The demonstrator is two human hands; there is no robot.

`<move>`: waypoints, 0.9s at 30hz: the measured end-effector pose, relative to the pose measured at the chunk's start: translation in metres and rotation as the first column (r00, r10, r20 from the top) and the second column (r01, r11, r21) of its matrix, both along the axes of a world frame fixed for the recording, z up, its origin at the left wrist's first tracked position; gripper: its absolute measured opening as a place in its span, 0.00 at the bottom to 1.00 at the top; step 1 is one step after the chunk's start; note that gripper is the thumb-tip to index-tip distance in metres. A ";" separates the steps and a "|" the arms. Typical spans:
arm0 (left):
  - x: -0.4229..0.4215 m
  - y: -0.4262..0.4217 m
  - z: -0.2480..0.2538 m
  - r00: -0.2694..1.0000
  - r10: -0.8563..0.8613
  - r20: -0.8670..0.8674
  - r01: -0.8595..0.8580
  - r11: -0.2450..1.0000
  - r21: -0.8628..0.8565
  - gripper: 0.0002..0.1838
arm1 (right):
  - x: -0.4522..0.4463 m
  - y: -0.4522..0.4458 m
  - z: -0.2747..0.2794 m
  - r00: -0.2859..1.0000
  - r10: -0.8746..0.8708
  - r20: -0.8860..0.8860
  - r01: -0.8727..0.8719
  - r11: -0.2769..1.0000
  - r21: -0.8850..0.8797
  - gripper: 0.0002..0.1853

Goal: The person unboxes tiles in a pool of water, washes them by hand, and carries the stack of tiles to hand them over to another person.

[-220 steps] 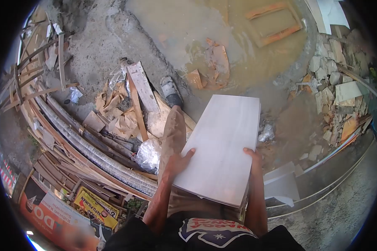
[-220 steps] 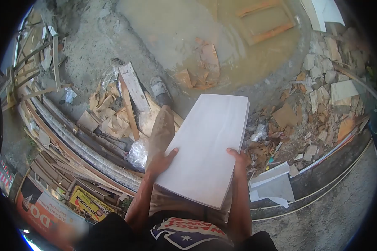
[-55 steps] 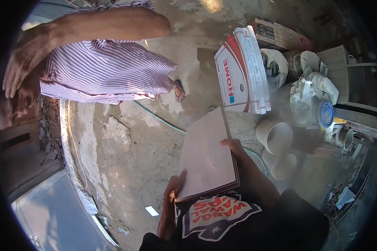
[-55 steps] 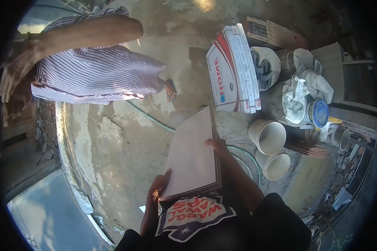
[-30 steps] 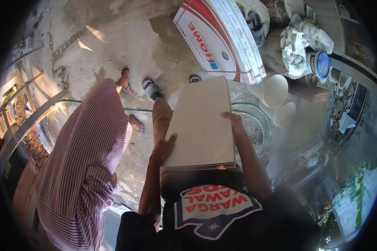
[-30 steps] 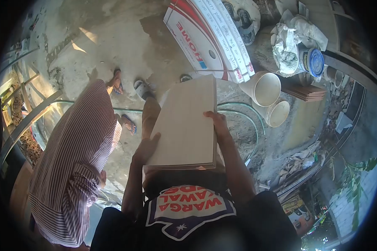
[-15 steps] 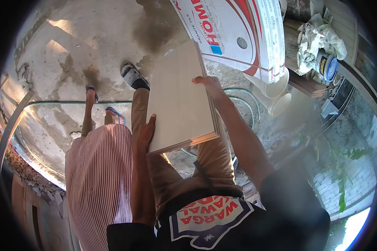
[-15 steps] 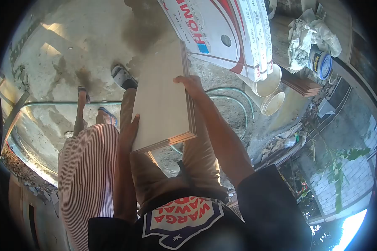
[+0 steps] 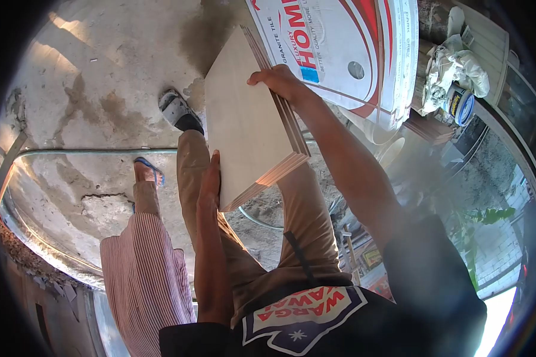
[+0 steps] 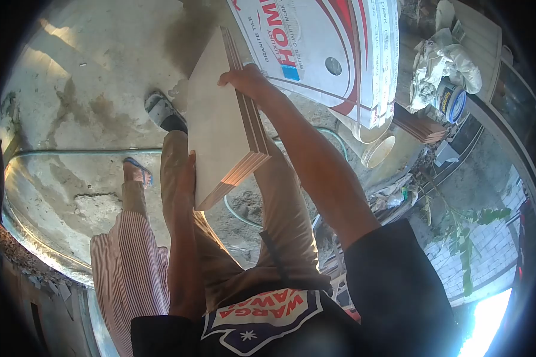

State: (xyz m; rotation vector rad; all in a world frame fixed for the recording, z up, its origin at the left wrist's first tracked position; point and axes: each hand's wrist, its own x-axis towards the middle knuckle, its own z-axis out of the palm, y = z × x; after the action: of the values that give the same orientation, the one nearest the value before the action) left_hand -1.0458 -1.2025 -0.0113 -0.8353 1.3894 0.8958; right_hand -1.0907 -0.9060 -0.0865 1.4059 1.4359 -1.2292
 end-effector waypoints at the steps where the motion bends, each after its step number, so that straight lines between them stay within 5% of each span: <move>1: -0.004 0.003 0.007 0.999 0.032 -0.010 -0.032 0.999 0.016 0.50 | 0.002 -0.001 -0.009 0.999 0.034 0.010 -0.034 0.999 0.015 0.40; 7: -0.013 0.020 0.010 0.975 0.214 0.059 -0.220 0.968 0.122 0.45 | -0.080 0.003 0.028 0.985 0.174 -0.007 -0.173 0.984 0.030 0.38; 10: -0.011 0.027 -0.013 0.898 0.388 0.208 -0.430 0.874 0.226 0.41 | -0.120 0.011 0.014 0.956 0.290 -0.056 -0.288 0.957 0.028 0.26; 13: -0.005 0.041 -0.044 0.776 0.521 0.356 -0.621 0.730 0.285 0.38 | -0.130 0.035 0.025 0.790 0.142 -0.597 -0.275 0.952 -0.137 0.17; 16: -0.018 0.056 -0.066 0.679 0.595 0.430 -0.729 0.615 0.300 0.36 | -0.147 0.044 -0.013 0.736 -0.154 -0.659 -0.176 0.897 -0.406 0.10; 17: -0.027 0.061 -0.065 0.631 0.627 0.456 -0.770 0.575 0.276 0.34 | -0.155 0.050 -0.035 0.726 -0.094 -0.682 -0.249 0.888 -0.387 0.09; 21: -0.062 0.066 -0.051 0.754 0.551 0.358 -0.643 0.730 0.230 0.35 | -0.180 0.063 -0.086 0.648 0.165 -0.744 -0.529 0.800 -0.283 0.12; 24: -0.078 0.071 -0.029 0.839 0.492 0.232 -0.533 0.828 0.172 0.30 | -0.217 0.049 -0.073 0.891 0.267 -0.367 -0.382 0.878 -0.289 0.19; 27: -0.102 0.095 0.011 0.768 0.623 0.150 -0.628 0.778 -0.019 0.17 | -0.205 0.034 -0.044 0.947 -0.253 -0.199 0.204 0.950 -0.238 0.27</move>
State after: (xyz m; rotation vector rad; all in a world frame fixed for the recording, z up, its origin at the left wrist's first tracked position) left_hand -1.1474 -1.1071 0.0002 -1.3557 0.9562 1.3287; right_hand -1.2962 -0.8721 -0.1305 1.3447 1.2642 -1.6893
